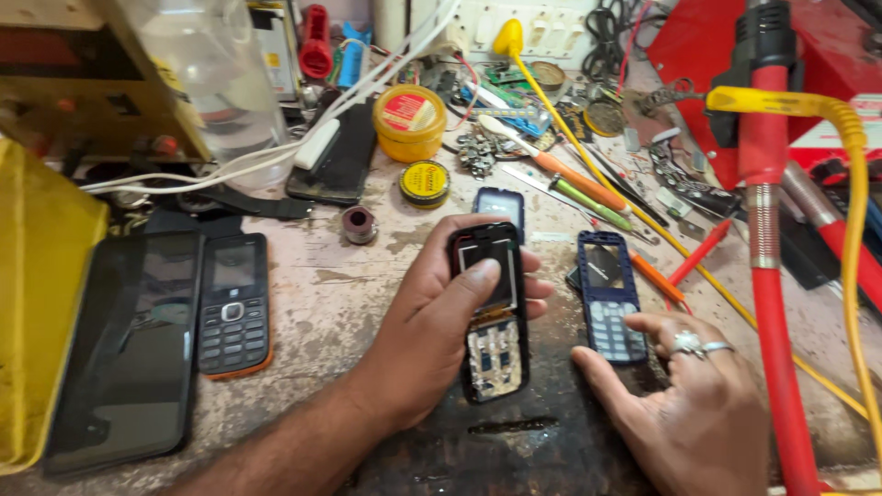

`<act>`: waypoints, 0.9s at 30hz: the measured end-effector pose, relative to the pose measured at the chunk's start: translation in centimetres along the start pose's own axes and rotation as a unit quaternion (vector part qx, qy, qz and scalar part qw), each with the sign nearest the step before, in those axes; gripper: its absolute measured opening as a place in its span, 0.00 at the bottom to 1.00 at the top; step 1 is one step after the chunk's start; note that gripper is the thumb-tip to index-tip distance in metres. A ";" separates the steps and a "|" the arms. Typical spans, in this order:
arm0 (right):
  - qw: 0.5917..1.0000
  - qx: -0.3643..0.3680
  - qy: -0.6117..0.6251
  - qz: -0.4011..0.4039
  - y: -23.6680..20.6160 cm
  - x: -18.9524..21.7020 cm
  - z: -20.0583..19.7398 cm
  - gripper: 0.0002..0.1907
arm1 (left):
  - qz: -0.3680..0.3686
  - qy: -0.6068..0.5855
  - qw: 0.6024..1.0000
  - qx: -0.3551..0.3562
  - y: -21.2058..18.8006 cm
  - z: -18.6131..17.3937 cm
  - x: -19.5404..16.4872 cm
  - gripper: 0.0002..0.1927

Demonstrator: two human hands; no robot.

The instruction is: The person disassembles a black feature phone, removes the front keypad assembly, and tests the screen by powering the device on. The screen displays the boot logo and home screen. The person then reassembles the phone by reattaching the keypad and back cover.

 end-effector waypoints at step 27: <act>0.902 -0.087 0.407 0.117 -2.2 2.4 0.9 0.22 | -0.036 -0.082 0.993 -0.080 0.3 0.4 0.0 0.22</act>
Point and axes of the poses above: each hand's wrist, its own y-axis towards the middle knuckle, its own z-axis out of the palm, x = y × z, the point moved 1 cm from there along y, towards the middle knuckle, and after that the axes turned 10 degrees about -y, right-handed, at the moved point
